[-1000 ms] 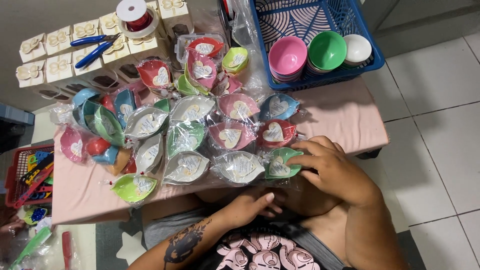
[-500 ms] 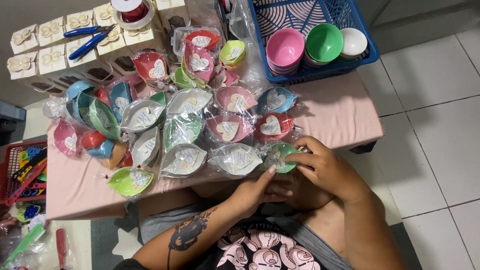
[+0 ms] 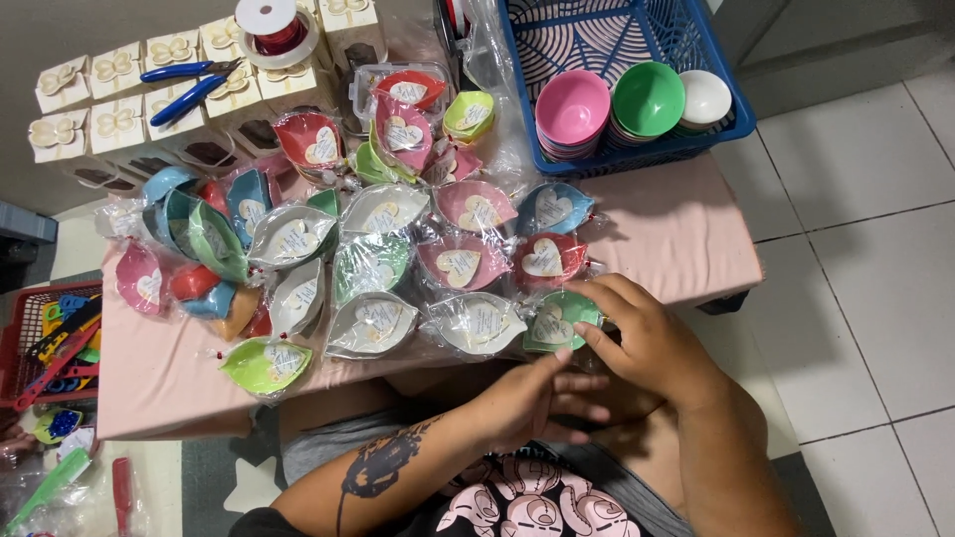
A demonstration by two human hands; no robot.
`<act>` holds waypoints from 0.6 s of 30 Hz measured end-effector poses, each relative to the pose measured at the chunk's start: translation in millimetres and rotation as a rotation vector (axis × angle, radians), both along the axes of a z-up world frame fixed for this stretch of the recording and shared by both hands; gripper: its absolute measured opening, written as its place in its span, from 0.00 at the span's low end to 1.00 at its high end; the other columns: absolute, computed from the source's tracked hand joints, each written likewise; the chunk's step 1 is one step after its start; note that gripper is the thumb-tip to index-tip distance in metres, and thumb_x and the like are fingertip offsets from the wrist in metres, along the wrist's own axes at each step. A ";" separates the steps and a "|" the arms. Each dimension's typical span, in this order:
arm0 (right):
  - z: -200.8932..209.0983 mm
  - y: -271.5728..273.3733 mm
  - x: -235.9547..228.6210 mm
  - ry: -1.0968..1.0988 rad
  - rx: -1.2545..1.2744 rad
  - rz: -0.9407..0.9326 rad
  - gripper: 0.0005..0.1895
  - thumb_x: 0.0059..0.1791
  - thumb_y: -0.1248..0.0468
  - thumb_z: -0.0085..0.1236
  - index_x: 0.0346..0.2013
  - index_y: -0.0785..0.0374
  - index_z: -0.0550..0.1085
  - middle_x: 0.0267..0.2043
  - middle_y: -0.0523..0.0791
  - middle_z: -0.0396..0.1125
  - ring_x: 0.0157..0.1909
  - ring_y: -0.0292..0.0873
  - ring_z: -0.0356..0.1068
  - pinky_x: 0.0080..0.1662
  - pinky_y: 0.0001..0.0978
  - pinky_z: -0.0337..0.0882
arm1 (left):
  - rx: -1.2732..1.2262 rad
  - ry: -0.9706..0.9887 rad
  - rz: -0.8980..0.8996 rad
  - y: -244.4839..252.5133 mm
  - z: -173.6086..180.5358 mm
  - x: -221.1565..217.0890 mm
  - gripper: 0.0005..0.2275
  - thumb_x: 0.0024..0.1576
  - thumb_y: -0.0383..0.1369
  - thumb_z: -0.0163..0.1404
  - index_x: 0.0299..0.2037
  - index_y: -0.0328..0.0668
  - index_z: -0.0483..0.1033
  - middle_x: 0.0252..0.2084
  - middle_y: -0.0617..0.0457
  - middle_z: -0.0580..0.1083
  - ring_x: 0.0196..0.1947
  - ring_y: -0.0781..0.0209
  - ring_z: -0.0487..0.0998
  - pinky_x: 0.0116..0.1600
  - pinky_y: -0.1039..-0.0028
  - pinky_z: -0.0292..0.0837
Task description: The person organizes leaf-shaped souvenir bowls by color, places them into a large plastic bag, and then seals the bag by tying a knot.
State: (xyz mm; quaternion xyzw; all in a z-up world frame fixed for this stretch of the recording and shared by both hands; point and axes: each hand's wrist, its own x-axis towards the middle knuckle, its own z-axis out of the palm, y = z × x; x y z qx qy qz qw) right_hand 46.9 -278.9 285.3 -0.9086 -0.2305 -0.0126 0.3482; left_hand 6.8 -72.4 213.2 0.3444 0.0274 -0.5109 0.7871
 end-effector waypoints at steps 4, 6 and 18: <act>1.7 9.6 -6.7 -0.060 0.023 -0.040 0.20 0.49 0.64 0.60 0.56 0.62 0.76 0.53 0.47 0.70 0.50 0.47 0.73 0.52 0.36 0.73 | 0.202 -0.347 -0.239 37.7 60.2 -14.7 0.36 0.63 0.45 0.46 0.78 0.36 0.47 0.76 0.36 0.61 0.60 0.59 0.75 0.60 0.71 0.75; 9.0 16.5 -11.9 -0.082 0.080 -0.121 0.19 0.50 0.64 0.59 0.56 0.64 0.77 0.57 0.46 0.70 0.53 0.47 0.73 0.55 0.35 0.72 | 0.311 -0.816 -0.349 60.3 88.9 -16.9 0.27 0.64 0.42 0.44 0.71 0.34 0.63 0.72 0.45 0.68 0.68 0.56 0.71 0.69 0.69 0.67; 66.0 41.2 15.5 -0.579 -0.094 -0.317 0.09 0.50 0.76 0.66 0.45 0.72 0.79 0.44 0.52 0.73 0.43 0.52 0.70 0.49 0.42 0.71 | 0.153 -0.808 -0.333 169.8 14.2 -11.6 0.15 0.68 0.36 0.44 0.59 0.39 0.76 0.65 0.48 0.75 0.63 0.57 0.76 0.68 0.67 0.69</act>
